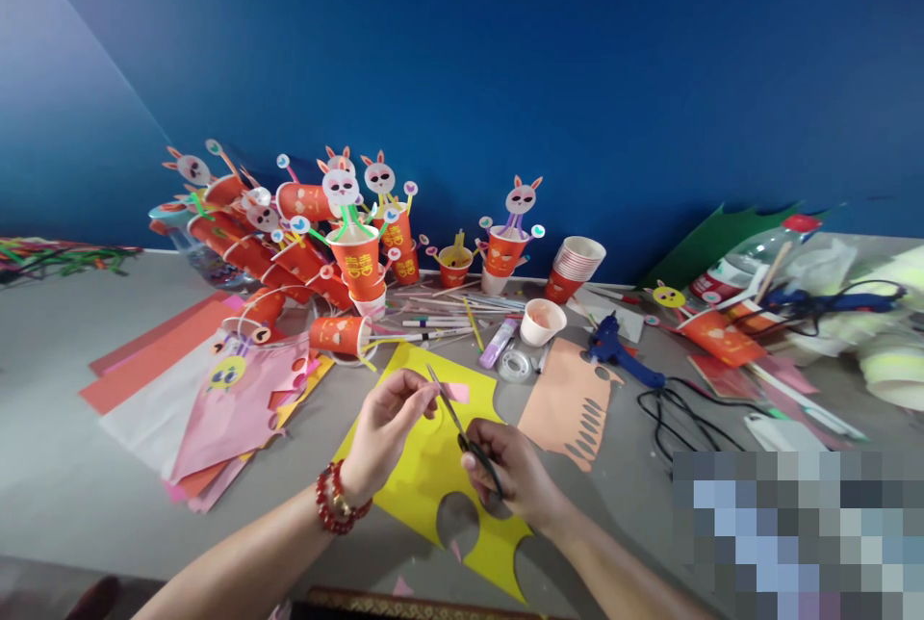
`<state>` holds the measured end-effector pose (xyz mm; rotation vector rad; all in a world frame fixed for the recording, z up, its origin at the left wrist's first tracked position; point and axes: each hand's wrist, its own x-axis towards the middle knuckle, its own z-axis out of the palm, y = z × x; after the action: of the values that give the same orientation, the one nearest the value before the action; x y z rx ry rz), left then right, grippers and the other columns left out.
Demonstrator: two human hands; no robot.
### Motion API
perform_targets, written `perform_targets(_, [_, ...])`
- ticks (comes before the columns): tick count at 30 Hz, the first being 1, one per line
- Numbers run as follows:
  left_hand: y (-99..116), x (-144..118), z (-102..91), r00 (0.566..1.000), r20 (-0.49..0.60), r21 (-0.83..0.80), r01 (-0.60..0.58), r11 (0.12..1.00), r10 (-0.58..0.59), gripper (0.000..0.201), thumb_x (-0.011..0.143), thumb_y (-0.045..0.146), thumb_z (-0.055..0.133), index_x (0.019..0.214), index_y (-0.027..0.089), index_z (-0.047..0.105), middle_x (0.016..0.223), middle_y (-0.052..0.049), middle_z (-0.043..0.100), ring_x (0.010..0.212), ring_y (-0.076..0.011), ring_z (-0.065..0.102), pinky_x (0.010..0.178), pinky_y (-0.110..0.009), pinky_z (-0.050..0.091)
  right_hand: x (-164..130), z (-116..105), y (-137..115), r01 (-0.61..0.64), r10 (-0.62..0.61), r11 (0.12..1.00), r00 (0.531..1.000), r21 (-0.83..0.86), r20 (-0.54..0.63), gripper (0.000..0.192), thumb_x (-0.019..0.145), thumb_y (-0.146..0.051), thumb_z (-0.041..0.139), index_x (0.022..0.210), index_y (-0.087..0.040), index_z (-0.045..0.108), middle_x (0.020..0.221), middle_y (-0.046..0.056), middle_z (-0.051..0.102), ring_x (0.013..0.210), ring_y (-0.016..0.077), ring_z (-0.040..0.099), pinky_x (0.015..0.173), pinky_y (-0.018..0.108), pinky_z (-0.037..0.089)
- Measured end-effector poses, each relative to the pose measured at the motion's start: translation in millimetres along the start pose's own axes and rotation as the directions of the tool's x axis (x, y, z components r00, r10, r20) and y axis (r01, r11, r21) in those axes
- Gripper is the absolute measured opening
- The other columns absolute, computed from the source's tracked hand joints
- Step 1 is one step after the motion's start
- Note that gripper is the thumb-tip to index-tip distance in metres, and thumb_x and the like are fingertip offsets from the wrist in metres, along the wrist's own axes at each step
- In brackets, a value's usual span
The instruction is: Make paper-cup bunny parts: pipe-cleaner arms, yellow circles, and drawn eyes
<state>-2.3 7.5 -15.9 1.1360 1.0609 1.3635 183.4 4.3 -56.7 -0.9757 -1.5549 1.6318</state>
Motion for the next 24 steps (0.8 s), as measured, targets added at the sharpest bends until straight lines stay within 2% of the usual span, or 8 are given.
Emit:
perform_targets(5, [-1.1,-0.2,-0.2,1.000,-0.003,-0.014,0.003,1.000,-0.003,0.026,0.088,0.040,0.067,0.079,0.017,0.061,0.071,-0.001,0.062,0.067,-0.0124,0.055,0.067,-0.024,0.046,0.5,0.4,0.9,0.023,-0.024,1.000,1.000,-0.001,-0.003,0.059,0.074,-0.073,0.065,0.065,-0.023,0.035,0.047,-0.009,0.037,0.035,0.0069,0.039,0.036,0.019,0.025])
perform_targets(12, [4.7,1.0,0.5,0.998,0.055,-0.015,-0.008,1.000,0.009,0.024,0.093,0.037,0.061,0.079,0.018,0.056,0.078,-0.006,0.070,0.074,-0.0161,0.060,0.070,-0.028,0.046,1.1,-1.7,4.4,0.011,-0.011,1.000,1.000,-0.021,0.008,0.060,0.075,-0.074,0.064,0.064,-0.024,0.034,0.046,-0.009,0.040,0.036,0.0065,0.039,0.037,0.019,0.026])
perform_targets(17, [2.7,0.8,0.1,0.999,0.042,-0.029,-0.002,1.000,0.003,0.024,0.092,0.037,0.063,0.079,0.018,0.057,0.075,-0.004,0.068,0.072,-0.0153,0.059,0.070,-0.027,0.046,1.3,-0.4,3.3,0.016,-0.016,1.000,1.000,-0.003,0.012,0.060,0.074,-0.073,0.066,0.064,-0.024,0.033,0.045,-0.009,0.041,0.035,0.0063,0.039,0.036,0.019,0.026])
perform_targets(24, [-4.8,5.2,-7.1,0.998,-0.052,-0.032,-0.027,0.999,0.025,0.023,0.088,0.037,0.067,0.079,0.017,0.061,0.071,-0.001,0.060,0.067,-0.0128,0.055,0.066,-0.024,0.046,2.7,-4.9,-2.0,-0.068,0.069,0.997,0.997,0.047,-0.029,0.059,0.072,-0.070,0.070,0.065,-0.023,0.034,0.045,-0.010,0.040,0.035,0.0059,0.039,0.037,0.018,0.028])
